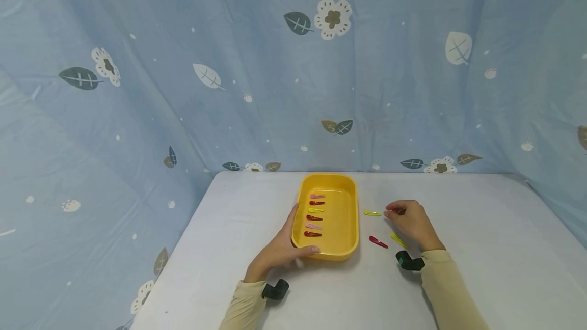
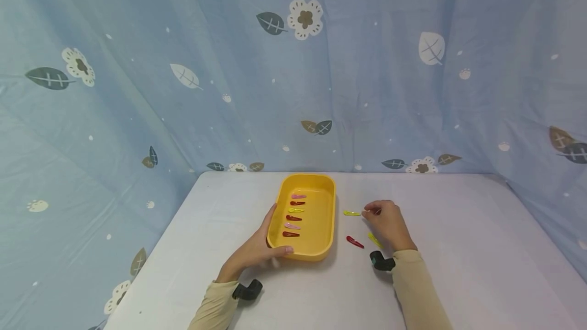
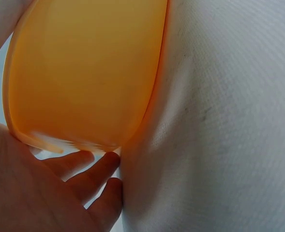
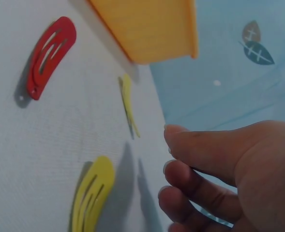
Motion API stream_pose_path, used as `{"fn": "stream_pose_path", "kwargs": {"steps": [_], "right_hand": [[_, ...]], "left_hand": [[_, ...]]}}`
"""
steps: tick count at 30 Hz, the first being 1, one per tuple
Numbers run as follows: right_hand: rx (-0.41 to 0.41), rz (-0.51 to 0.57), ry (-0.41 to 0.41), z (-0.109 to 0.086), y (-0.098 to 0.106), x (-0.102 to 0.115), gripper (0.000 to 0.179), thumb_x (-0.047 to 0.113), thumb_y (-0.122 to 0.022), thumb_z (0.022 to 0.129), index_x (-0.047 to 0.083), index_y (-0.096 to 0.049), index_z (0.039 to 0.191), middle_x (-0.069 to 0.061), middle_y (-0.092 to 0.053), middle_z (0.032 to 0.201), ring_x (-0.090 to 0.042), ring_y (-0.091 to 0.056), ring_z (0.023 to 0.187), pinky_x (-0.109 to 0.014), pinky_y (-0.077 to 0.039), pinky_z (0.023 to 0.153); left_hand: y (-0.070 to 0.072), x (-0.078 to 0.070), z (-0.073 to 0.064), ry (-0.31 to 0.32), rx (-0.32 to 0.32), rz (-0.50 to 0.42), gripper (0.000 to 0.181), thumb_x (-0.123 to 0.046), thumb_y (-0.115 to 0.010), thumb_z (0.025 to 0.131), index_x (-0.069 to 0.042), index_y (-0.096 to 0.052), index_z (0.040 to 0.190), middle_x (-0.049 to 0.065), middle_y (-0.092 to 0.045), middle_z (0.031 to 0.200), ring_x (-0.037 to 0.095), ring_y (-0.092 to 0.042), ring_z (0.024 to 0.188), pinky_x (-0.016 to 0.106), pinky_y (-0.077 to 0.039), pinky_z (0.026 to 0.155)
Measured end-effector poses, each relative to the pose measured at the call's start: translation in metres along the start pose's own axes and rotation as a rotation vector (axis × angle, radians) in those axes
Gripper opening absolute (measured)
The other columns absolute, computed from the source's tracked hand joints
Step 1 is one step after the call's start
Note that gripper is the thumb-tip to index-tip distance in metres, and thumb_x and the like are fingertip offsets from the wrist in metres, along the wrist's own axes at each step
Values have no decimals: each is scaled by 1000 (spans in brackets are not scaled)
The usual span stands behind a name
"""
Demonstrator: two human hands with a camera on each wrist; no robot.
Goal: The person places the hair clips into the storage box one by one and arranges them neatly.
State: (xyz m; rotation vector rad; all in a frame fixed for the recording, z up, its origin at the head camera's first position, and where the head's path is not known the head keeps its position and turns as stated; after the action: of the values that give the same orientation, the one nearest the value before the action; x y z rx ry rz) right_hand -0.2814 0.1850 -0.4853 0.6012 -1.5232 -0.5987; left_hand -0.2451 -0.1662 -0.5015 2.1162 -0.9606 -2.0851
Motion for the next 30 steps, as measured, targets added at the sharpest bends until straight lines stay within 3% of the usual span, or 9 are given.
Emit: {"fn": "stream_pose_path", "kwargs": {"steps": [7, 18, 30], "right_hand": [[21, -12, 12, 4, -9, -4, 22, 12, -70, 96, -4, -75, 110, -17, -75, 102, -24, -64, 86, -36, -57, 74], [38, -37, 0, 10, -19, -5, 20, 9, -74, 94, -3, -75, 109, -17, -74, 103, -24, -64, 88, -41, -61, 81], [31, -43, 2, 10, -20, -4, 16, 8, -74, 93, -2, -76, 106, -16, -74, 100, -23, -61, 83, -35, -57, 74]], "left_hand": [[-1, 1, -1, 10, 2, -1, 127, -50, -86, 79, -37, 5, 166, 2, -27, 171, 27, -33, 155, 60, -24, 128], [0, 2, 1, 20, 2, 1, 126, -51, -86, 79, -37, 6, 166, -1, -25, 172, 24, -33, 155, 57, -25, 129], [0, 0, 0, 16, 2, 7, 128, -52, -86, 79, -37, 6, 166, 0, -27, 171, 24, -35, 153, 57, -25, 128]]}}
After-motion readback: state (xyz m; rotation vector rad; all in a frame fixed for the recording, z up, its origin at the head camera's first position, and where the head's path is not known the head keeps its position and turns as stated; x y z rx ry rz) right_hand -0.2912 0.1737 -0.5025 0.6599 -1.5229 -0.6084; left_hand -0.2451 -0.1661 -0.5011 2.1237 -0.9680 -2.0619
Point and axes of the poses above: each hand's wrist, its own z-axis towards the middle knuckle, its own y-axis out of the back of the hand, x = y × z, the point moved 4 cm from there along z, towards the middle knuckle
